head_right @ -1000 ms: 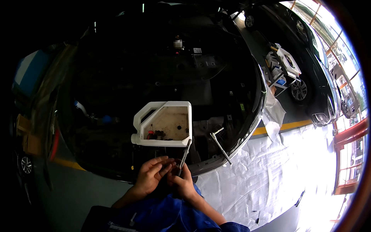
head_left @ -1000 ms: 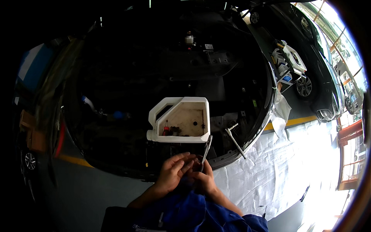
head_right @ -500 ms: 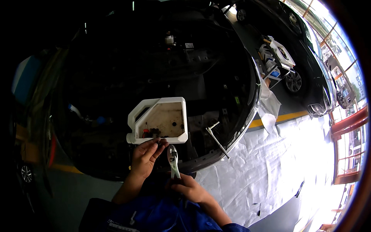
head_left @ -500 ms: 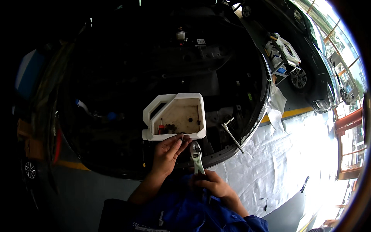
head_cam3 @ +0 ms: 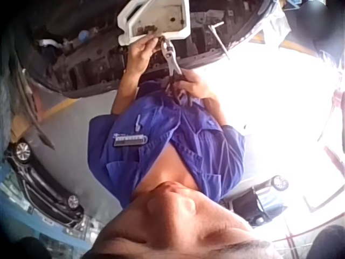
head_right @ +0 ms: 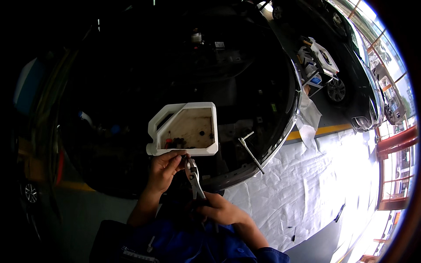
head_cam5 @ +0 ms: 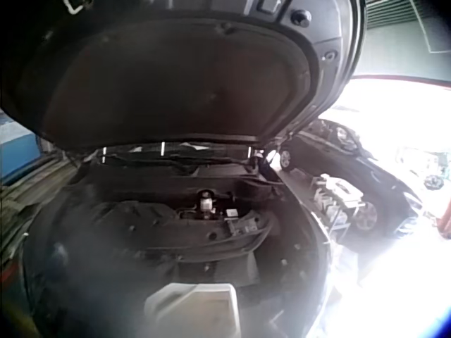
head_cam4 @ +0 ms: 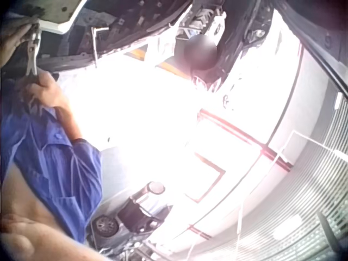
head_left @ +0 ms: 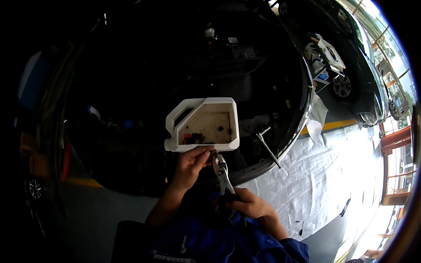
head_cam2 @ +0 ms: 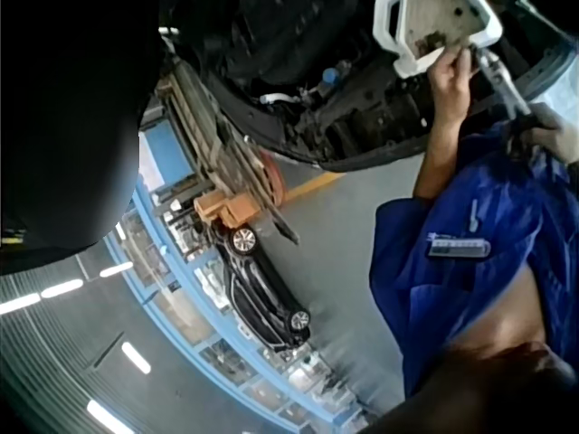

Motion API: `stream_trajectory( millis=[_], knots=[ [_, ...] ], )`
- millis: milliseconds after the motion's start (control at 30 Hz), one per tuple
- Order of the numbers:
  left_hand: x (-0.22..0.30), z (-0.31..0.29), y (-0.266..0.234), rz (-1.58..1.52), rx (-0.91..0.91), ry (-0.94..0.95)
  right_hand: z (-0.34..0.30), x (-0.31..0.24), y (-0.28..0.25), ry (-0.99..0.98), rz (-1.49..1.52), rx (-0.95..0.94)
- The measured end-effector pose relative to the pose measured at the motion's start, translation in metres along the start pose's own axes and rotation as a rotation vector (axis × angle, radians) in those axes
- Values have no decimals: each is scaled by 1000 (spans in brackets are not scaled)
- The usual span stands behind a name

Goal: The person works under the open hood of a car in a garage, using a socket wrench and pliers to remove and install bolts and small parts. They place removed items into a white plastic tray and occasionally retrieve tools from a nearby cart.

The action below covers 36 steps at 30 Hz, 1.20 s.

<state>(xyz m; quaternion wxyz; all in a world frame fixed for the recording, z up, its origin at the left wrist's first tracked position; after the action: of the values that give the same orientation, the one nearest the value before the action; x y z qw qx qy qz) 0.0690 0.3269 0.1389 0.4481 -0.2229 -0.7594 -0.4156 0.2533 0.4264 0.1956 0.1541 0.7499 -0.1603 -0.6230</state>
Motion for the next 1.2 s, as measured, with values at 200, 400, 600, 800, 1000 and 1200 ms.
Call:
stream_trajectory(
  millis=[200,400,600,800,1000,1200],
  knots=[
    [2,-3,-1,-14,-70,-3,0,5,-3,-13,11,-80],
    [1,-3,-1,-24,-73,-20,-1,7,-3,-13,11,-82],
    [2,-4,1,-43,-102,-23,-3,14,-3,-39,41,-74],
    [3,-6,2,-37,-97,-31,-4,12,-1,-11,62,-53],
    [-1,-5,-1,-43,-74,-11,-1,13,5,42,126,15],
    [-8,-10,14,-142,-33,45,3,27,2,-25,-135,234]
  ],
)
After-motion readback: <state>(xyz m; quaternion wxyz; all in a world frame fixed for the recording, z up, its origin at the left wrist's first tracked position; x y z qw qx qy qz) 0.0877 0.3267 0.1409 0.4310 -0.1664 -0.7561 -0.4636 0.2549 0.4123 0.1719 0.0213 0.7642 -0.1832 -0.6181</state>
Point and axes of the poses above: each hand's wrist, its own z-axis towards the middle knuckle, its own y-axis out of the palm, x = y × z, the point moved 3 cm from there along z, towards the middle knuckle, and after that the axes turned 15 degrees about -y, right-handed, at the moved point
